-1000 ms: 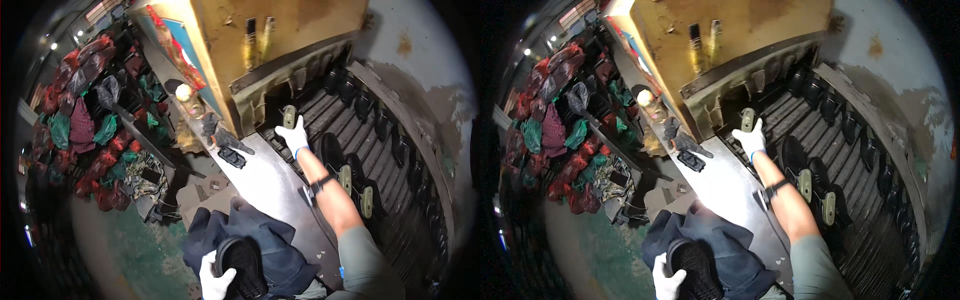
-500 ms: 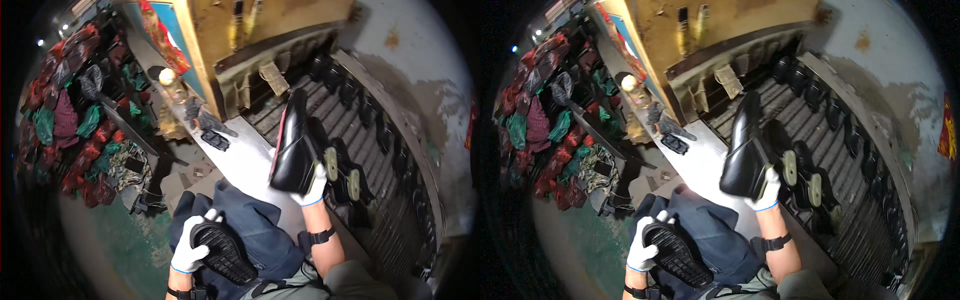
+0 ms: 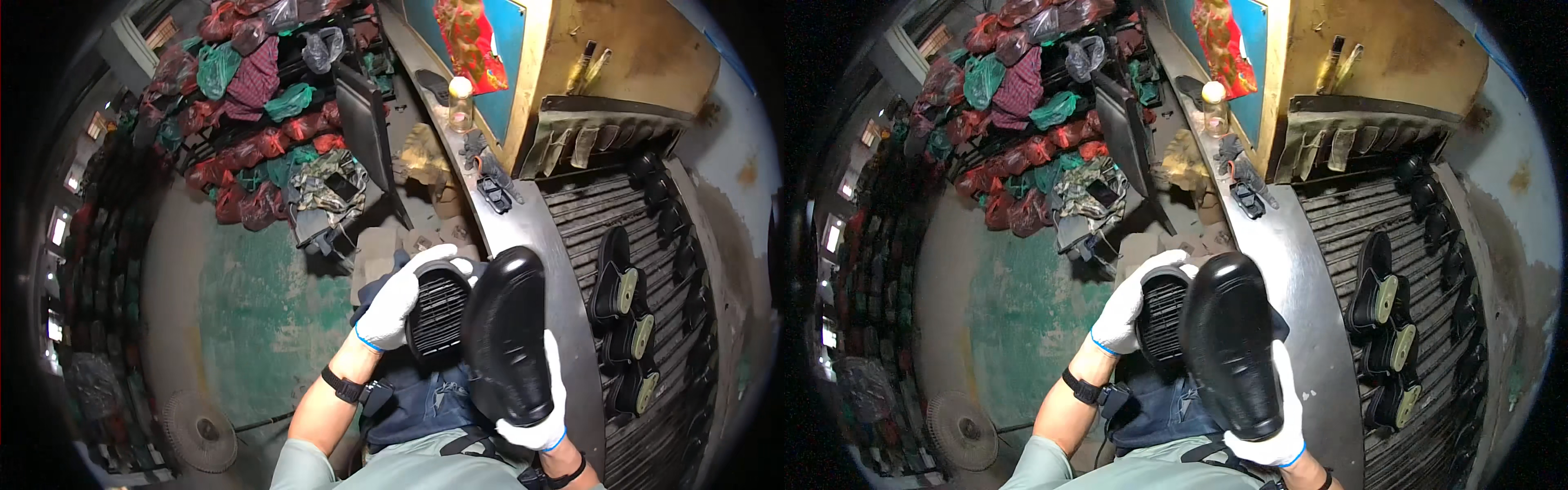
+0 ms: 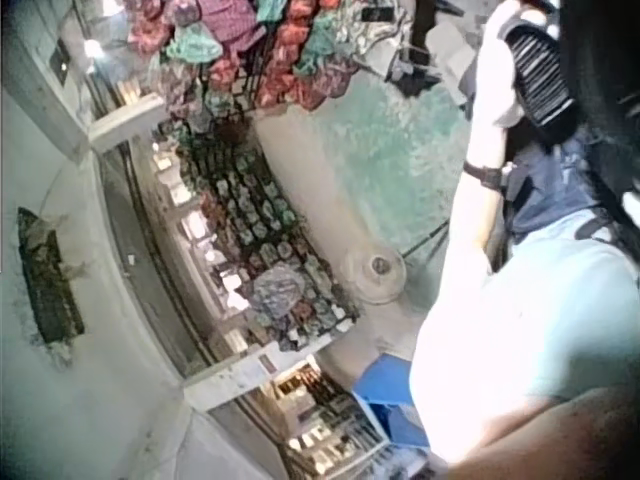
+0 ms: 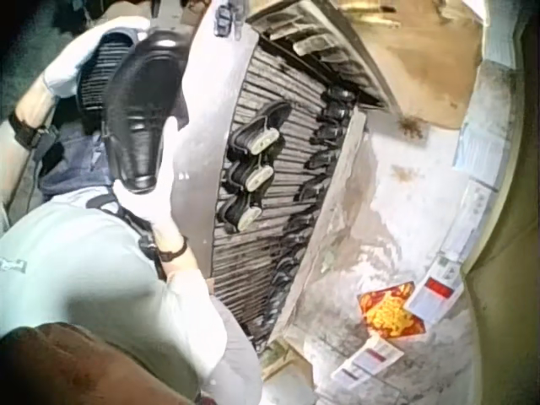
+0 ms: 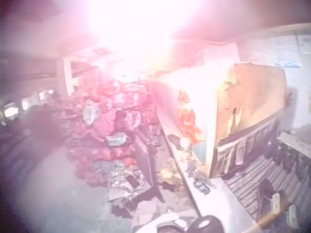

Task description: The person wipes the exterior of black shoes using a dark cloth. They handle each shoe individually, turning it to clean different sides, and place the shoes back on a nearby rack after cleaning.

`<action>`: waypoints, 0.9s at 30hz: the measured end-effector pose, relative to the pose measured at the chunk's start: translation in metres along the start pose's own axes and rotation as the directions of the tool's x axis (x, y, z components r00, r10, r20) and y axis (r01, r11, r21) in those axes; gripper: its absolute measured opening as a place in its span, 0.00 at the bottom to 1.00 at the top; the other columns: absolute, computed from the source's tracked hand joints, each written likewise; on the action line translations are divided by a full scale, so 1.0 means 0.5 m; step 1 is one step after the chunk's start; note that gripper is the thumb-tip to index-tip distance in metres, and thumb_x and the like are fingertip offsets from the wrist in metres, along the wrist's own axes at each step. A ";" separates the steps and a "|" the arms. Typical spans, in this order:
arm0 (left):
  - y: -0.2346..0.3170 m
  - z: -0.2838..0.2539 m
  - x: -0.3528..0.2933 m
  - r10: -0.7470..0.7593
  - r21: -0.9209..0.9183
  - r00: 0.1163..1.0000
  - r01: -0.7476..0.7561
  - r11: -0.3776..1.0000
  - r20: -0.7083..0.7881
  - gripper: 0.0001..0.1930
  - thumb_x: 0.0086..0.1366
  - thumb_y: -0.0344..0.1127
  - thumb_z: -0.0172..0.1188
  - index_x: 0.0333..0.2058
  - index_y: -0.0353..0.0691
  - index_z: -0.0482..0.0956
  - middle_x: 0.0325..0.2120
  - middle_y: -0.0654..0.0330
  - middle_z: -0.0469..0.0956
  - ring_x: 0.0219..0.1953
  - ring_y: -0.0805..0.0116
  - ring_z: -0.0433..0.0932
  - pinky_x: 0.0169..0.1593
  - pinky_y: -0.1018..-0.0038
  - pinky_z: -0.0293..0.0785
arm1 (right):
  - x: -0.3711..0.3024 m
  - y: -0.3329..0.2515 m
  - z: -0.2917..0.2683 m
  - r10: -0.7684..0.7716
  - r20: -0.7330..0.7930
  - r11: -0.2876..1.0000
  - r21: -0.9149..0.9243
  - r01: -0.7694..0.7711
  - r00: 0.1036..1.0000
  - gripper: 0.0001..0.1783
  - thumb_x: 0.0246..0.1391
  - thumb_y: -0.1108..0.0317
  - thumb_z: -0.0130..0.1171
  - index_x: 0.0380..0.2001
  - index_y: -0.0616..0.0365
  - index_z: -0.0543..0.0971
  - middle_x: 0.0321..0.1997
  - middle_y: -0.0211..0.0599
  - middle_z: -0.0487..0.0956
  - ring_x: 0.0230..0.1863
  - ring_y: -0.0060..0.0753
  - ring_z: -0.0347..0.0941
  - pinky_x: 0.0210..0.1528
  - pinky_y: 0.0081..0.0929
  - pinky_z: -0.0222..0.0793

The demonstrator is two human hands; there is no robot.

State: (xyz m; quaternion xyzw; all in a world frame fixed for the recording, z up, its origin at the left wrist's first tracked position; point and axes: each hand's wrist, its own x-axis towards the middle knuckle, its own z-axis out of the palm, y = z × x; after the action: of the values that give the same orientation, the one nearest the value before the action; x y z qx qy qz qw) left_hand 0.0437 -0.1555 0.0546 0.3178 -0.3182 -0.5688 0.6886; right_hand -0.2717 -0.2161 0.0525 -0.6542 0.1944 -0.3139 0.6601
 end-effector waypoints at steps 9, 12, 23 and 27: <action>0.008 -0.003 -0.015 0.040 0.109 0.998 -0.044 0.993 0.040 0.53 0.69 0.65 0.72 0.79 0.37 0.61 0.71 0.46 0.75 0.73 0.51 0.75 0.77 0.54 0.70 | -0.020 0.005 0.059 0.048 0.116 0.973 -0.228 -0.020 0.992 0.62 0.42 0.74 0.81 0.80 0.68 0.60 0.70 0.52 0.79 0.68 0.45 0.80 0.74 0.38 0.73; 0.014 -0.004 -0.015 0.023 0.138 0.999 -0.029 0.990 0.042 0.56 0.66 0.68 0.73 0.79 0.35 0.61 0.71 0.46 0.75 0.73 0.51 0.75 0.77 0.53 0.70 | -0.006 -0.008 0.064 0.066 0.128 0.976 -0.215 -0.037 0.990 0.62 0.43 0.74 0.81 0.80 0.69 0.59 0.69 0.53 0.80 0.68 0.45 0.81 0.74 0.38 0.73; 0.017 -0.007 -0.006 0.016 0.219 0.999 -0.024 0.976 0.035 0.60 0.62 0.73 0.73 0.78 0.34 0.62 0.71 0.46 0.75 0.73 0.51 0.74 0.77 0.54 0.68 | -0.002 0.027 0.063 0.119 0.114 0.988 -0.111 -0.106 0.986 0.65 0.41 0.73 0.82 0.81 0.68 0.58 0.71 0.52 0.79 0.72 0.45 0.78 0.77 0.38 0.70; 0.015 -0.005 -0.003 0.018 0.213 1.000 -0.021 0.977 0.017 0.59 0.63 0.72 0.74 0.78 0.34 0.63 0.72 0.45 0.74 0.74 0.50 0.74 0.78 0.54 0.67 | 0.017 0.023 0.066 0.109 0.129 0.986 -0.141 -0.091 0.986 0.67 0.39 0.72 0.83 0.81 0.68 0.58 0.74 0.52 0.77 0.74 0.45 0.76 0.77 0.38 0.69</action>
State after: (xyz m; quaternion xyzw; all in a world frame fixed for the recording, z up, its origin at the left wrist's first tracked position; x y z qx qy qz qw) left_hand 0.0501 -0.1527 0.0591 0.3824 -0.3857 -0.5269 0.6537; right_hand -0.2418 -0.1982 0.0449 -0.7065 0.2024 -0.2211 0.6411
